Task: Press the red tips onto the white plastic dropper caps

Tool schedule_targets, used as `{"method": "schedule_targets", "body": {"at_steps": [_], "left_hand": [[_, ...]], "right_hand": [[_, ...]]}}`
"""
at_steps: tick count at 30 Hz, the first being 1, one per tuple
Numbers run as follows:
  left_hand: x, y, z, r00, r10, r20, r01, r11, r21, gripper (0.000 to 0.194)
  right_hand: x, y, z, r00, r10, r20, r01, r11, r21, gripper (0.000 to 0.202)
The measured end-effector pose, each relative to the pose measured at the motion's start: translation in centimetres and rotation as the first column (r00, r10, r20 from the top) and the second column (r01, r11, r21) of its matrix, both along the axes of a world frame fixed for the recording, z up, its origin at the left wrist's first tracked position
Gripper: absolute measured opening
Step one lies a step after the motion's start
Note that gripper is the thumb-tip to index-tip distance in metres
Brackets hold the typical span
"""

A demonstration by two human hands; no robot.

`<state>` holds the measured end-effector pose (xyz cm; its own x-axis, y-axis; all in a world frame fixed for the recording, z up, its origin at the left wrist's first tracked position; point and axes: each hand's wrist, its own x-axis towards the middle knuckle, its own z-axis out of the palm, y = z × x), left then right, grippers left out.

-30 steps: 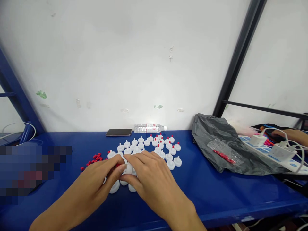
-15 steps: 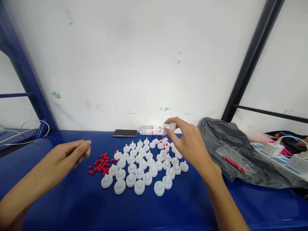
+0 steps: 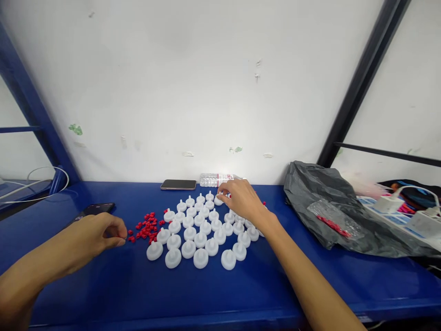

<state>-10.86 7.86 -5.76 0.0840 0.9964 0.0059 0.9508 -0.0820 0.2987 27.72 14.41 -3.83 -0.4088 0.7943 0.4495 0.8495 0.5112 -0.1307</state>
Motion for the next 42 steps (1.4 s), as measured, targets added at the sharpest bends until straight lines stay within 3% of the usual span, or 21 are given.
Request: {"method": "schedule_targets", "body": {"at_steps": [5, 10, 17, 20, 23, 28, 32, 36, 38, 42], "left_hand": [[0.8, -0.5, 0.1, 0.996, -0.084, 0.019, 0.085, 0.996, -0.017, 0.017], [1.0, -0.1, -0.9, 0.984, -0.176, -0.003, 0.176, 0.982, -0.071, 0.015], [1.5, 0.7, -1.5, 0.968, -0.249, 0.023, 0.25, 0.963, -0.106, 0.02], [2.0, 0.5, -0.8, 0.97, -0.24, 0.041, 0.243, 0.963, -0.115, 0.017], [2.8, -0.1, 0.3, 0.968, -0.245, 0.06, 0.251, 0.961, -0.117, 0.027], [3.8, -1.5, 2.5, 0.977, -0.198, 0.075, 0.197, 0.98, 0.024, 0.042], [4.7, -2.9, 3.9, 0.977, -0.198, 0.077, 0.182, 0.967, 0.181, 0.043], [6.8, -4.5, 3.9, 0.938, -0.322, 0.129, 0.283, 0.925, 0.252, 0.037], [8.3, -5.3, 3.4, 0.909, -0.385, 0.161, 0.334, 0.902, 0.273, 0.032], [11.7, -6.4, 2.2, 0.873, -0.429, 0.23, 0.346, 0.879, 0.328, 0.039]], "right_hand": [[0.1, 0.2, -0.3, 0.998, 0.036, 0.059, -0.031, 0.996, -0.086, 0.011], [0.3, 0.6, -0.9, 0.994, 0.046, 0.102, -0.034, 0.993, -0.117, 0.013], [3.3, 0.6, 0.4, 0.992, -0.1, 0.079, 0.106, 0.991, -0.08, 0.028], [4.5, 0.3, 0.4, 0.993, -0.091, 0.069, 0.1, 0.985, -0.139, 0.02], [4.7, 0.2, 0.0, 0.998, -0.043, 0.049, 0.052, 0.978, -0.202, 0.01], [4.5, -0.2, 0.8, 0.999, -0.029, -0.027, 0.024, 0.983, -0.179, 0.013], [3.8, -2.8, 2.1, 0.979, -0.005, -0.203, -0.024, 0.99, -0.136, 0.017], [2.1, -7.4, 1.6, 0.907, 0.07, -0.415, -0.124, 0.987, -0.103, 0.018], [1.3, -9.5, 0.7, 0.891, 0.098, -0.443, -0.149, 0.985, -0.084, 0.014], [-0.3, -11.9, -0.6, 0.934, 0.152, -0.323, -0.148, 0.988, 0.037, 0.005]]}}
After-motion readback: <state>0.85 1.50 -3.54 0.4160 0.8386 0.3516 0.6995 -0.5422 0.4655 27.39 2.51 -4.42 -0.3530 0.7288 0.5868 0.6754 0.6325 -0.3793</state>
